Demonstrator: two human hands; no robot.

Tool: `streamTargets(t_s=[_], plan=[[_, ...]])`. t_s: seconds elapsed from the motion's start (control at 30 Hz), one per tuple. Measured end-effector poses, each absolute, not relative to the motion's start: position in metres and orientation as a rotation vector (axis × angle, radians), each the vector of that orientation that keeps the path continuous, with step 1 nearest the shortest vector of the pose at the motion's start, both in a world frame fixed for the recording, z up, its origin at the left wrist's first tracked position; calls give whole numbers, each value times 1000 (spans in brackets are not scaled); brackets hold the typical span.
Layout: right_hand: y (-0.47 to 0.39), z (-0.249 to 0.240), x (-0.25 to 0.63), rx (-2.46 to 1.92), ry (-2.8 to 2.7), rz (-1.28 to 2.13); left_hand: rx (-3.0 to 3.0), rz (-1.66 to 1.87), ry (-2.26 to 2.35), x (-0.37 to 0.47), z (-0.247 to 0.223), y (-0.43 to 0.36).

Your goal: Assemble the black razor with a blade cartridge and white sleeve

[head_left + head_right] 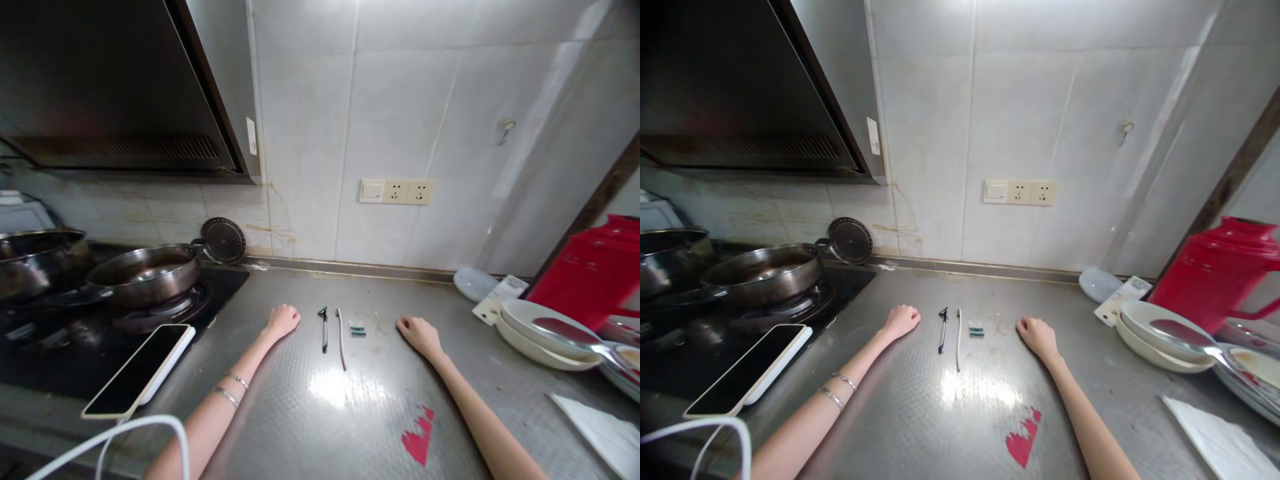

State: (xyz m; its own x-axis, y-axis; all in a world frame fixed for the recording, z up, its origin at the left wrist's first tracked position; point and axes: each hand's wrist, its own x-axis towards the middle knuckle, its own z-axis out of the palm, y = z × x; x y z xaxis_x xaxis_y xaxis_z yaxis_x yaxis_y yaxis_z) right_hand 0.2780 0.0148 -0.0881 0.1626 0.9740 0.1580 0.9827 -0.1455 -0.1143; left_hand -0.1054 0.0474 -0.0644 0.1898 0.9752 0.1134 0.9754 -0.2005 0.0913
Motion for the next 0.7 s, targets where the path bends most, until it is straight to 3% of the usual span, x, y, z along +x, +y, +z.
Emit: streamTargets(t_s=[0.7], plan=[[17, -89, 278, -2253, -1897, -79, -2346, -314, -2113, -93, -63, 43]])
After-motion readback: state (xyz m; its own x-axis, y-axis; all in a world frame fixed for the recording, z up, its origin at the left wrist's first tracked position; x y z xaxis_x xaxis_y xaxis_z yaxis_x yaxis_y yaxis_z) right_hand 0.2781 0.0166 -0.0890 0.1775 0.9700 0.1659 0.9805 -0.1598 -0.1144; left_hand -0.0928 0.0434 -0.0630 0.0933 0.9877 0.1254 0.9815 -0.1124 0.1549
